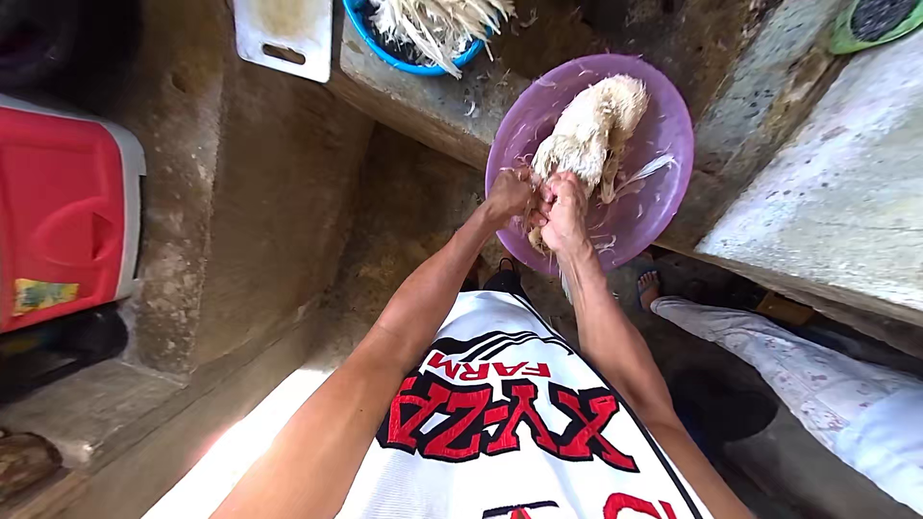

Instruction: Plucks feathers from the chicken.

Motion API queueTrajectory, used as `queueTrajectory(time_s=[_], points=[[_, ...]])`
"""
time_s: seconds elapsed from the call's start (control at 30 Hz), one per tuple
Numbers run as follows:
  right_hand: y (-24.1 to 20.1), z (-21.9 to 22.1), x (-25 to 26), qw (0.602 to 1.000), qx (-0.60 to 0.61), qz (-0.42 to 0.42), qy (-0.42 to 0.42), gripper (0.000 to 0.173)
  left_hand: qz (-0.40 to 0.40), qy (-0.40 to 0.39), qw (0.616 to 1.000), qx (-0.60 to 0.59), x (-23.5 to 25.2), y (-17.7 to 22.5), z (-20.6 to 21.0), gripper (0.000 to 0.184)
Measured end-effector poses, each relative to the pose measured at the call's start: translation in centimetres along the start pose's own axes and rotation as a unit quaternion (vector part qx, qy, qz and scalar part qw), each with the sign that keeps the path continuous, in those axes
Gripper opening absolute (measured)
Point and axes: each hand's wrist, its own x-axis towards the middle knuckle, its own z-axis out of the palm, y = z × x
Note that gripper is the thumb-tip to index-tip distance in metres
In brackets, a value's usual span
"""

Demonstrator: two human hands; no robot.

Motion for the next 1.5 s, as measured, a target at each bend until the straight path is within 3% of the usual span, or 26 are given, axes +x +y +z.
queueTrajectory(time_s=[0.17, 0.3, 0.37, 0.47, 0.63, 0.77, 0.87, 0.97, 1.07, 1.17, 1.23, 1.33, 1.43, 1.47, 1.5], points=[[1.9, -1.0, -5.5, 0.993, 0.028, 0.118, 0.012, 0.018, 0.032, 0.076, 0.992, 0.096, 3.2, 2.1, -0.4, 0.026], [1.2, -3.3, -6.6, 0.998, -0.019, 0.053, -0.011, 0.010, 0.057, 0.017, 0.996, 0.060, 3.1, 3.0, -2.0, 0.022], [0.3, -3.4, -5.4, 0.994, -0.107, 0.014, -0.019, 0.022, 0.063, -0.015, 0.998, 0.014, 1.9, 2.8, -2.4, 0.018], [-0.3, -2.6, -3.1, 0.976, -0.208, 0.026, -0.063, 0.037, 0.084, -0.019, 0.996, 0.012, 1.2, 3.1, -1.9, 0.017], [-0.2, -1.0, -1.3, 0.972, -0.231, 0.028, -0.025, 0.024, 0.094, -0.013, 0.993, 0.069, 0.6, 3.8, -1.5, 0.016], [-0.6, -2.5, -0.1, 0.904, -0.427, -0.021, -0.018, 0.030, 0.088, 0.009, 0.985, 0.150, 1.1, 3.0, -1.1, 0.017], [-0.4, -2.1, -0.7, 0.860, -0.506, -0.058, 0.013, 0.032, 0.027, 0.075, 0.983, 0.166, 1.7, 2.7, 0.5, 0.020], [1.1, -2.2, -1.4, 0.877, -0.465, -0.098, 0.074, 0.029, -0.004, 0.097, 0.980, 0.174, 2.2, 3.1, 1.7, 0.023], [1.9, -2.5, -1.9, 0.902, -0.398, -0.148, 0.079, 0.029, -0.008, 0.115, 0.972, 0.205, 2.8, 3.0, 0.9, 0.023], [-0.3, -2.8, -2.9, 0.915, -0.355, -0.184, 0.052, 0.029, 0.003, 0.132, 0.971, 0.197, 3.0, 1.9, 0.0, 0.023], [-4.1, -2.7, -3.2, 0.917, -0.343, -0.205, 0.013, 0.026, 0.028, 0.126, 0.976, 0.175, 2.7, 0.9, -0.2, 0.024], [-10.2, 0.7, -2.5, 0.871, -0.366, -0.326, 0.042, 0.029, 0.079, 0.111, 0.978, 0.157, 1.5, -0.2, 0.0, 0.027], [-13.6, 7.9, 2.0, 0.814, -0.355, -0.453, 0.080, 0.029, 0.109, 0.124, 0.969, 0.182, 0.1, -0.7, 1.3, 0.047], [-13.8, 10.7, 4.4, 0.805, -0.366, -0.462, 0.069, 0.025, 0.110, 0.129, 0.967, 0.190, -0.4, -0.8, 1.8, 0.056], [-14.2, 13.3, 6.6, 0.814, -0.403, -0.418, 0.018, 0.020, 0.107, 0.132, 0.966, 0.196, -0.7, -0.9, 2.2, 0.065]])
